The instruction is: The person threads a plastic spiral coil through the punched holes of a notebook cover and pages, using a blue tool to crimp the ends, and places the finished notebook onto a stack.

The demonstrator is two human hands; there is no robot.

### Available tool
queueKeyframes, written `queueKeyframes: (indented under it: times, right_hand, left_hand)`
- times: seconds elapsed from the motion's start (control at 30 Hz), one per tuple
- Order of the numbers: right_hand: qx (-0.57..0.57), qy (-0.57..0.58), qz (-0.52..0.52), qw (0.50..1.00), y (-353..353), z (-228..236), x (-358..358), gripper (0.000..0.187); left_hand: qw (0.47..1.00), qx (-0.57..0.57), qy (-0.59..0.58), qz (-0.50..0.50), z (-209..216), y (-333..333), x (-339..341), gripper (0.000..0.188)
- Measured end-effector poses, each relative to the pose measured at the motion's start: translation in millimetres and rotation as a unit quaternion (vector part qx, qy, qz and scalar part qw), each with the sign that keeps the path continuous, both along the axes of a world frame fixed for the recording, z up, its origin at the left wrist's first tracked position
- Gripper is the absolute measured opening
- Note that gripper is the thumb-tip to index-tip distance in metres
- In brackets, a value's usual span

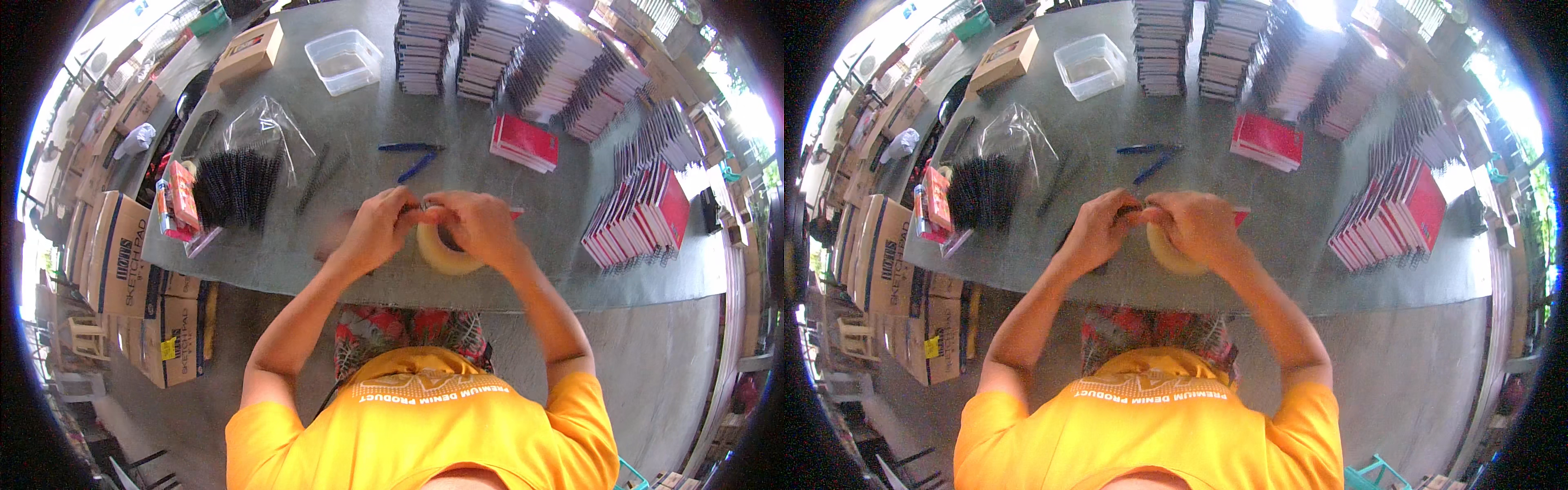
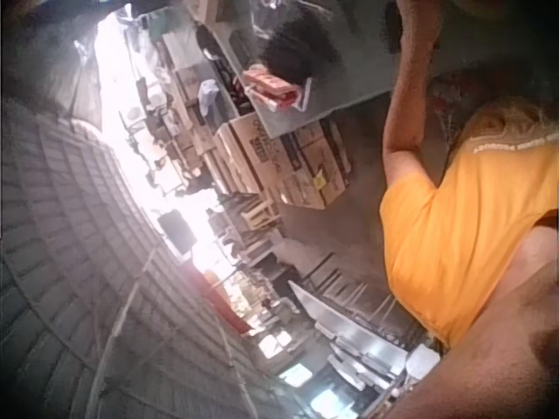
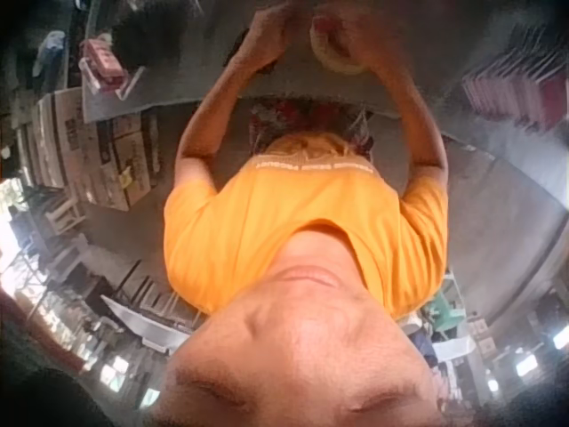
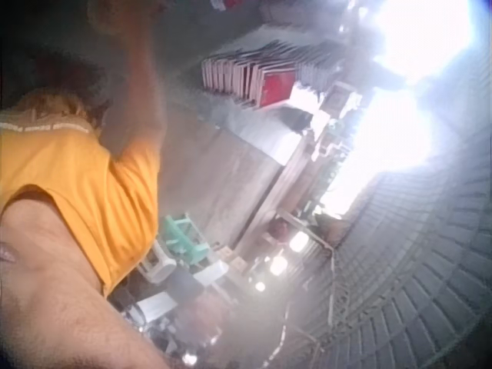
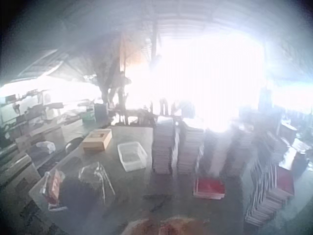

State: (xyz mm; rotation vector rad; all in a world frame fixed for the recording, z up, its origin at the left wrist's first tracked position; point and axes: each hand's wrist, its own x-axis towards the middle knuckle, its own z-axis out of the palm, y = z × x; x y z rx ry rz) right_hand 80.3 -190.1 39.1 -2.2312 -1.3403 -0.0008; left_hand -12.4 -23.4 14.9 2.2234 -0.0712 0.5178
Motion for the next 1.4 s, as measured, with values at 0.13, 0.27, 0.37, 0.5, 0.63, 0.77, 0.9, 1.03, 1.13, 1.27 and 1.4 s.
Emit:
queueKeyframes:
  times: [0.13,0.27,0.37,0.5,0.63,0.77,0.9,1.03,1.13,1.27,1.4]
  right_hand:
    - [0.137,0.02,-0.005,0.99,5.6,-10.8,1.8,0.02]
    - [0.153,0.028,0.02,0.988,9.4,-9.4,6.8,0.015]
    - [0.157,0.02,0.014,0.987,12.1,-9.1,3.4,0.013]
    - [0.126,0.068,0.016,0.99,14.2,-13.6,9.5,0.014]
    - [0.136,0.043,-0.017,0.99,15.3,-8.3,8.7,0.02]
    - [0.076,0.029,-0.025,0.996,-25.7,5.9,34.1,0.034]
    - [0.257,0.379,-0.078,0.886,-48.0,-26.8,41.0,0.028]
    - [0.191,0.38,-0.125,0.896,-52.0,-44.4,36.2,0.023]
    - [0.255,0.437,-0.074,0.86,-44.8,-42.3,26.4,0.025]
    - [0.305,0.488,-0.018,0.818,-43.0,-41.8,23.3,0.024]
    - [0.286,0.458,-0.035,0.841,-50.3,-50.5,25.6,0.022]
  left_hand:
    - [0.999,0.005,-0.039,0.006,10.7,5.1,1.2,0.021]
    - [0.989,-0.003,0.143,-0.029,19.7,31.5,-4.3,0.022]
    - [0.998,0.066,-0.005,0.017,23.5,20.3,-3.0,0.021]
    - [0.97,0.225,-0.083,0.033,25.6,12.5,-5.8,0.018]
    - [0.964,0.261,0.036,0.009,13.0,1.8,-22.7,0.025]
    - [0.949,0.187,0.192,0.167,-23.1,49.0,-53.9,0.038]
    - [0.983,0.065,0.136,0.106,-34.2,51.3,-66.6,0.046]
    - [0.994,0.108,0.0,0.032,50.6,-0.8,-50.9,0.045]
    - [0.948,0.186,-0.175,0.187,68.1,-5.9,-19.9,0.042]
    - [0.984,0.18,0.007,-0.006,30.1,-2.9,-21.8,0.032]
    - [0.939,0.218,-0.216,0.158,56.2,-5.1,-2.3,0.035]
